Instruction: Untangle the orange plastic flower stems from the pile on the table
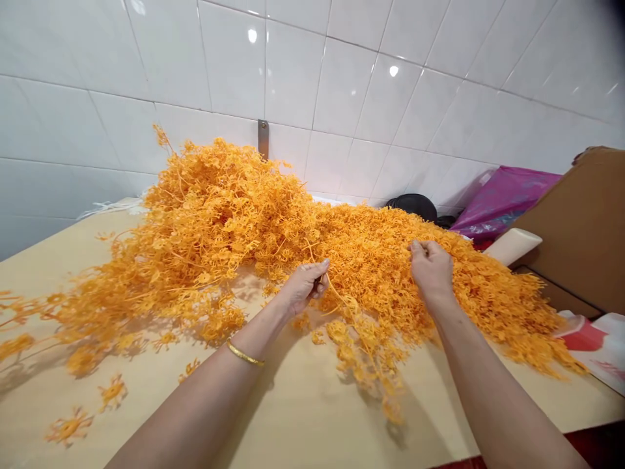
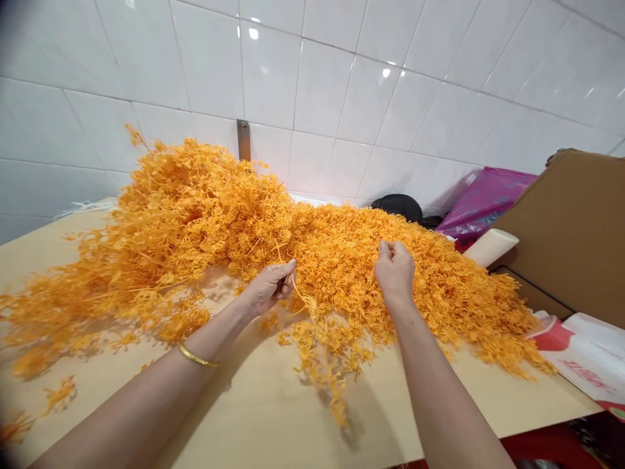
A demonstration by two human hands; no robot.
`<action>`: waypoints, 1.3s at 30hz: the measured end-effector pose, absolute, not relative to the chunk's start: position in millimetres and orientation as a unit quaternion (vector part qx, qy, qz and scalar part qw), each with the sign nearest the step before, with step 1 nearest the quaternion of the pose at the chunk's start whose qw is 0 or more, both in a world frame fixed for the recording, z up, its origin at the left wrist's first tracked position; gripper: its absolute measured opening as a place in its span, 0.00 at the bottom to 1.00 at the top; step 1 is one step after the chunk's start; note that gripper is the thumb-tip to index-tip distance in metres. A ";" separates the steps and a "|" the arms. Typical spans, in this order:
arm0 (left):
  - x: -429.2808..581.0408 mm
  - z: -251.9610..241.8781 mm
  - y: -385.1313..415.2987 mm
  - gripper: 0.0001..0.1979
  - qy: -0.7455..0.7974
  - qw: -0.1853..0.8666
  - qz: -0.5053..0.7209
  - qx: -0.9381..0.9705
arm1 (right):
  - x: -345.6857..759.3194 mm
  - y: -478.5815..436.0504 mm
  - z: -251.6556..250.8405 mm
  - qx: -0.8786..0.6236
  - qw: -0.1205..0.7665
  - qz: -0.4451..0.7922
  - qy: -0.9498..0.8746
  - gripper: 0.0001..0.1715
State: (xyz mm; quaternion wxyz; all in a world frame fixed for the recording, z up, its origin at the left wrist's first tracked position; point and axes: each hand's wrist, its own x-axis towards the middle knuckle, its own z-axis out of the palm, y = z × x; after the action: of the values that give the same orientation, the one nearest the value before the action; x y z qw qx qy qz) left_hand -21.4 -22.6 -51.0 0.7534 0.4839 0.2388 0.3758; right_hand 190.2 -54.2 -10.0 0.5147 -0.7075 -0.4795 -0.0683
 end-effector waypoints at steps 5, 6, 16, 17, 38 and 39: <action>-14.2 -56.7 -21.2 0.20 0.270 0.765 0.387 0.437 | 167.4 -95.7 1.6 -0.677 0.428 -0.039 -0.597 0.16; -13.1 -57.1 -21.7 0.20 0.274 0.763 0.395 0.432 | 152.6 -107.0 0.6 -0.674 0.411 0.028 -0.613 0.17; -17.1 -20.8 -30.0 0.19 0.224 0.772 0.480 0.350 | 98.3 -130.4 -22.7 -0.595 0.480 0.252 -0.593 0.08; -20.6 -11.4 -32.4 0.18 0.209 0.769 0.495 0.346 | 100.8 -126.7 -15.5 -0.575 0.518 0.243 -0.585 0.08; -65.9 -0.9 -27.5 0.10 0.273 0.630 0.465 0.559 | 96.2 -35.1 20.2 -0.431 0.535 0.255 -0.680 0.10; -67.4 -1.0 -26.2 0.10 0.261 0.644 0.466 0.547 | 95.8 -31.2 21.3 -0.428 0.533 0.259 -0.682 0.10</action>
State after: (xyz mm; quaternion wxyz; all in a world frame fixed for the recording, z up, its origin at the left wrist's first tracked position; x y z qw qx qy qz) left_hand -67.4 -26.2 -1.0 0.6443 0.5469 0.2612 0.4665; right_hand 95.8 -31.2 21.3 0.5331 -0.4280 -0.6821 0.2594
